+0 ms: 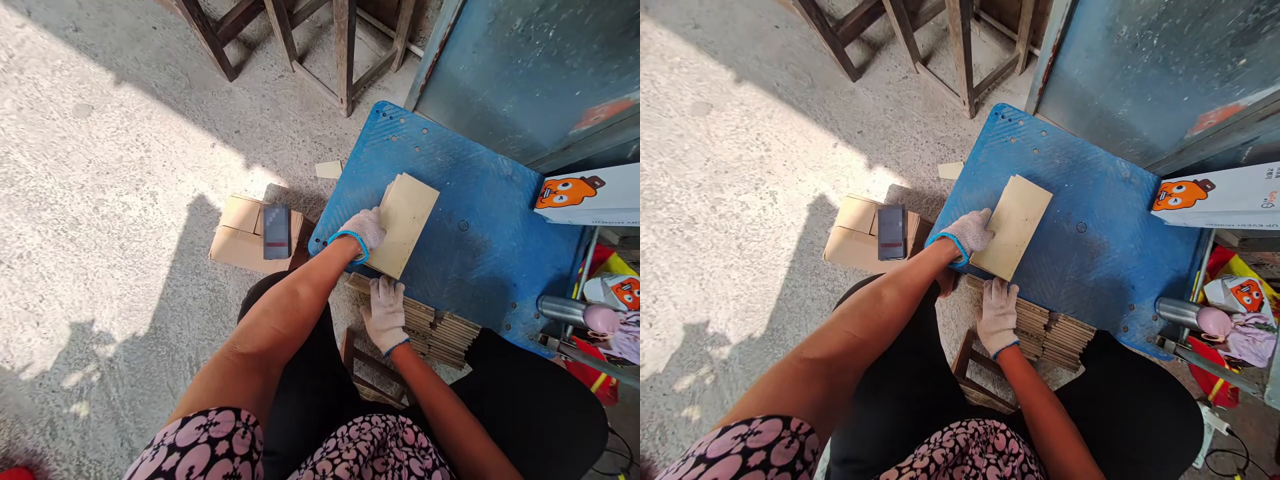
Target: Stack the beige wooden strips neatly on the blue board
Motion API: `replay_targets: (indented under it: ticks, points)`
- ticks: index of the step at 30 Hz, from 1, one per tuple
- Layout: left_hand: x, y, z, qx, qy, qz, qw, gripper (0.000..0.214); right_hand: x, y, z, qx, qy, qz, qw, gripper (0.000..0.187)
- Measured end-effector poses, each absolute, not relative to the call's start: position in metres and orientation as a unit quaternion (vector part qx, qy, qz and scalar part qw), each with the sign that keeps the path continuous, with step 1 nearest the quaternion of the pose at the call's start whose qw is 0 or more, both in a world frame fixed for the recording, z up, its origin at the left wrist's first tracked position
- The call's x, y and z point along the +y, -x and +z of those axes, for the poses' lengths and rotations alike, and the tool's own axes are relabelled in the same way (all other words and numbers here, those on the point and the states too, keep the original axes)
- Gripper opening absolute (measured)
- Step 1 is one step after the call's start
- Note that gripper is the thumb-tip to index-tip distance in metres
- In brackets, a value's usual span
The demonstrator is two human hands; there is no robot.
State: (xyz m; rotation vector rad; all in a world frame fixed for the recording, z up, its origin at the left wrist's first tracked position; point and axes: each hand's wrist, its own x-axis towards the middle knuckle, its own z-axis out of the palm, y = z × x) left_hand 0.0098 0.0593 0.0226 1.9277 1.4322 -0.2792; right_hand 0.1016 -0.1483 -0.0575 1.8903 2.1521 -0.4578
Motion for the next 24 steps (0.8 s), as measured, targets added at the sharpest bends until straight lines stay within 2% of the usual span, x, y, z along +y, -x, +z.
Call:
replay_targets:
  ticks: [12,14,17,20,24]
  points:
    - [0.061,-0.001,0.023,0.556,-0.741,-0.118,0.357,0.049,-0.159,-0.095,-0.051,0.738,-0.647,-0.176,0.078,0.068]
    - [0.06,0.0,0.024,0.558,-0.738,-0.117,0.361,0.051,-0.165,-0.097,-0.052,0.746,-0.64,-0.173,0.062,0.061]
    - [0.059,0.0,0.025,0.558,-0.737,-0.112,0.365,0.051,-0.172,-0.101,-0.054,0.75,-0.631,-0.191,0.048,0.037]
    - [0.059,0.0,0.025,0.557,-0.741,-0.103,0.362,0.052,-0.172,-0.102,-0.058,0.746,-0.605,-0.258,0.099,0.021]
    - [0.059,0.001,0.024,0.551,-0.743,-0.1,0.366,0.051,-0.163,-0.098,-0.059,0.707,-0.588,-0.33,0.211,0.024]
